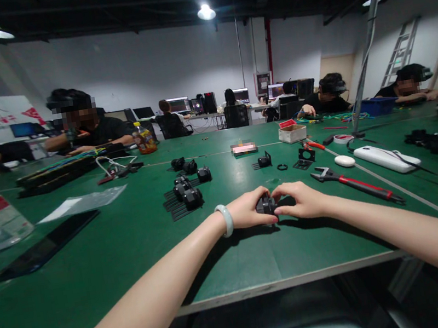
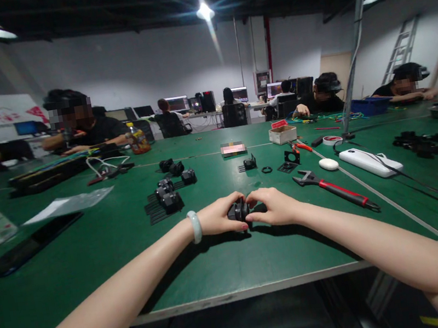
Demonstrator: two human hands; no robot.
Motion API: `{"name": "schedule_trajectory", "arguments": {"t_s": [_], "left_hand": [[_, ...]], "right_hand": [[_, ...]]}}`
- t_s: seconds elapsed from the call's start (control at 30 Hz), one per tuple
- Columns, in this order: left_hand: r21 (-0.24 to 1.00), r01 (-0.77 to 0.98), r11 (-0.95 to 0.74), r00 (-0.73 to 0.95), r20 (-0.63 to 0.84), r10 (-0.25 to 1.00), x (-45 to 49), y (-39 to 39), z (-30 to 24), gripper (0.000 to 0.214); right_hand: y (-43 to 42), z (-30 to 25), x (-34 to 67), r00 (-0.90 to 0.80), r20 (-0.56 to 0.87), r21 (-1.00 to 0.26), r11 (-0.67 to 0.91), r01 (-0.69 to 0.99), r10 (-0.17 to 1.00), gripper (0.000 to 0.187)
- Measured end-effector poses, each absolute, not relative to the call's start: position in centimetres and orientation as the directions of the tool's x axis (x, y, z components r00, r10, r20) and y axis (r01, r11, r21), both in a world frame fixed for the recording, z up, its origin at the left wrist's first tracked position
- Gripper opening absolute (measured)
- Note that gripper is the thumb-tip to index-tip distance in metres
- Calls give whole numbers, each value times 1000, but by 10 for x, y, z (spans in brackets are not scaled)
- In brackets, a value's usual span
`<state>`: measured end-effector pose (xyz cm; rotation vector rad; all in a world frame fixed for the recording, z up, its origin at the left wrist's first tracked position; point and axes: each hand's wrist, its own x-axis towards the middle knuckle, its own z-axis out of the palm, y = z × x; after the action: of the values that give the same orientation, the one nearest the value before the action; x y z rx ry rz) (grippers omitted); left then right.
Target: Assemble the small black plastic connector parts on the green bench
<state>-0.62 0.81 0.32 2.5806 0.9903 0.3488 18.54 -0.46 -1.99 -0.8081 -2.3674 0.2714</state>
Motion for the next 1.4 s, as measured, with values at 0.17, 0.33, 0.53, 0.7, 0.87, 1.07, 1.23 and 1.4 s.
{"name": "schedule_trajectory", "arguments": {"t_s": [0.17, 0.33, 0.53, 0.7, 0.87, 1.07, 1.23, 1.4], "left_hand": [[415, 601, -683, 720, 90, 688, -6, 8, 4, 51], [419, 595, -686, 722, 96, 685, -6, 8, 3, 51], [417, 593, -689, 726, 94, 681, -7, 8, 3, 52], [398, 587, -705, 735, 103, 670, -8, 9, 3, 53], [376, 590, -715, 740, 102, 664, -8, 9, 3, 52], [365, 568, -737, 755, 124, 644, -7, 9, 3, 50], [364, 569, -737, 756, 123, 643, -7, 9, 2, 48], [363, 560, -744, 762, 126, 635, -8, 10, 1, 49]], "right_hand": [[-4, -21, 185, -617, 489, -378, 787, 487, 616, 29], [-4, -20, 185, -624, 482, -364, 789, 495, 615, 28], [-3, -20, 186, -637, 465, -361, 789, 497, 614, 28], [-3, -20, 188, -605, 502, -388, 786, 481, 618, 34], [-3, -23, 185, -581, 575, -393, 818, 421, 576, 40], [-4, -29, 180, -584, 615, -393, 848, 356, 530, 40], [-5, -29, 181, -596, 607, -387, 851, 356, 526, 34], [-5, -29, 182, -602, 594, -388, 846, 366, 533, 33]]}}
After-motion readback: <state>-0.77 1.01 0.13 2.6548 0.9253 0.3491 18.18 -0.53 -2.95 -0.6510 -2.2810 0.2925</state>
